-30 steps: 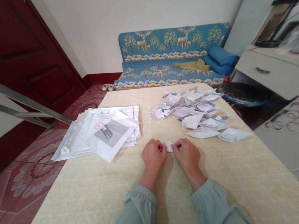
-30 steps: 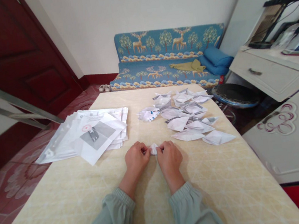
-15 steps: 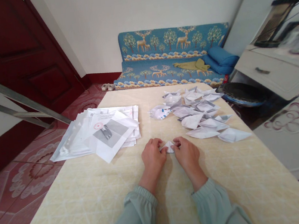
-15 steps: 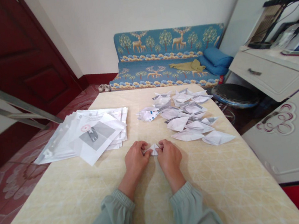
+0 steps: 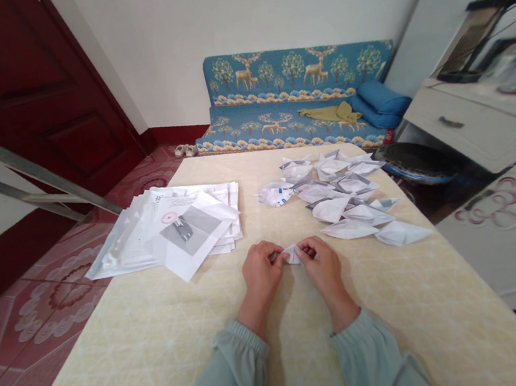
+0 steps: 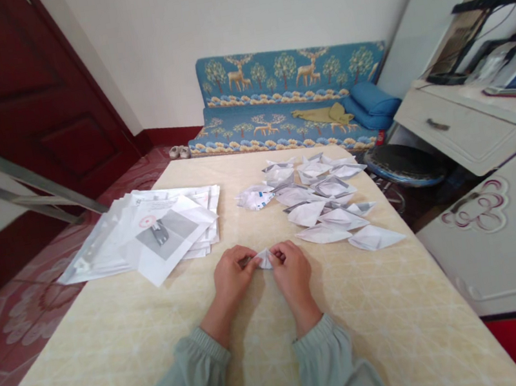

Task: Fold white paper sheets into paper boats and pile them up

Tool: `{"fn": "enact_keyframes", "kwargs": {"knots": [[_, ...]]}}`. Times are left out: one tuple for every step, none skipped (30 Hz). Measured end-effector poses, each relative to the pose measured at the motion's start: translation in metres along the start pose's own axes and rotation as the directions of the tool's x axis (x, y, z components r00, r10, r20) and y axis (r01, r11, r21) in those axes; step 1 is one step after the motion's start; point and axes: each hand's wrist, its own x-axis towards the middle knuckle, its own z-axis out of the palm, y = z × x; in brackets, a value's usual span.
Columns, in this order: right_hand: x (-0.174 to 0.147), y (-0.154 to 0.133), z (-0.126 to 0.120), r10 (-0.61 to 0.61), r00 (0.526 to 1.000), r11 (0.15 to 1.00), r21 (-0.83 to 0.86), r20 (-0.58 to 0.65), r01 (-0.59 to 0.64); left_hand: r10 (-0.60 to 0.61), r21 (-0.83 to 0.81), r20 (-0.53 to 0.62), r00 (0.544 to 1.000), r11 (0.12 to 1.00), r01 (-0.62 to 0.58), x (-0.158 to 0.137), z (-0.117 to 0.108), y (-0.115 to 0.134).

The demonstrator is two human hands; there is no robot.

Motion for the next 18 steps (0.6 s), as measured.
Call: {"fn": "enact_keyframes", "kwargs": {"knots": [[0.001, 0.001, 0.001, -0.027, 1.0, 0.998, 0.06, -0.01, 0.028, -0.021, -0.055, 0.009, 1.0, 0.998, 0.022, 0.0, 0.001, -0.002], [0.001, 0.002, 0.002, -0.054, 0.998, 0.991, 0.118, -0.022, 0.057, -0.05, -0.117, 0.02, 0.999, 0.992, 0.052, 0.0, 0.002, -0.005], [0.002, 0.003, 0.003, -0.076, 0.996, 0.982, 0.171, -0.034, 0.081, -0.077, -0.181, 0.029, 0.997, 0.98, 0.081, 0.0, 0.003, -0.007], [0.002, 0.003, 0.003, -0.089, 0.995, 0.972, 0.216, -0.042, 0.096, -0.095, -0.244, 0.032, 0.995, 0.965, 0.1, 0.0, 0.005, -0.009], [0.002, 0.004, 0.004, -0.091, 0.995, 0.962, 0.254, -0.039, 0.098, -0.102, -0.3, 0.031, 0.994, 0.948, 0.107, 0.0, 0.006, -0.011], [0.002, 0.004, 0.004, -0.083, 0.996, 0.955, 0.285, -0.025, 0.087, -0.1, -0.347, 0.023, 0.995, 0.932, 0.102, 0.0, 0.007, -0.013], [0.002, 0.003, 0.004, -0.069, 0.998, 0.948, 0.311, -0.007, 0.068, -0.092, -0.385, 0.014, 0.996, 0.918, 0.091, 0.001, 0.008, -0.014], [0.002, 0.003, 0.003, -0.054, 0.998, 0.941, 0.334, 0.012, 0.047, -0.081, -0.417, 0.009, 0.997, 0.906, 0.078, 0.001, 0.008, -0.014], [0.002, 0.002, 0.002, -0.043, 0.999, 0.934, 0.356, 0.027, 0.03, -0.069, -0.443, 0.008, 0.998, 0.894, 0.065, 0.001, 0.008, -0.015], [0.002, 0.001, 0.002, -0.039, 0.999, 0.927, 0.375, 0.035, 0.023, -0.056, -0.465, 0.01, 0.998, 0.884, 0.054, 0.002, 0.007, -0.015], [0.002, 0.0, 0.001, -0.045, 0.998, 0.92, 0.391, 0.036, 0.027, -0.043, -0.481, 0.013, 0.999, 0.875, 0.044, 0.002, 0.006, -0.014], [0.002, -0.001, 0.0, -0.057, 0.998, 0.914, 0.404, 0.034, 0.039, -0.031, -0.494, 0.017, 0.999, 0.868, 0.035, 0.003, 0.006, -0.014], [0.003, -0.002, -0.001, -0.072, 0.997, 0.909, 0.413, 0.031, 0.053, -0.02, -0.503, 0.02, 1.0, 0.864, 0.027, 0.003, 0.005, -0.014], [0.003, -0.003, -0.002, -0.086, 0.996, 0.906, 0.418, 0.03, 0.066, -0.011, -0.508, 0.021, 1.0, 0.861, 0.02, 0.003, 0.005, -0.013], [0.003, -0.003, -0.002, -0.098, 0.995, 0.903, 0.423, 0.03, 0.076, -0.002, -0.511, 0.022, 1.0, 0.86, 0.013, 0.003, 0.004, -0.013], [0.004, -0.004, -0.003, -0.107, 0.994, 0.9, 0.428, 0.032, 0.083, 0.005, -0.513, 0.022, 1.0, 0.859, 0.007, 0.003, 0.003, -0.012], [0.004, -0.004, -0.003, -0.113, 0.993, 0.898, 0.432, 0.035, 0.087, 0.01, -0.514, 0.022, 1.0, 0.858, 0.003, 0.003, 0.003, -0.011], [0.004, -0.005, -0.004, -0.118, 0.992, 0.896, 0.434, 0.038, 0.09, 0.011, -0.516, 0.023, 1.0, 0.857, 0.002, 0.003, 0.003, -0.01]]}}
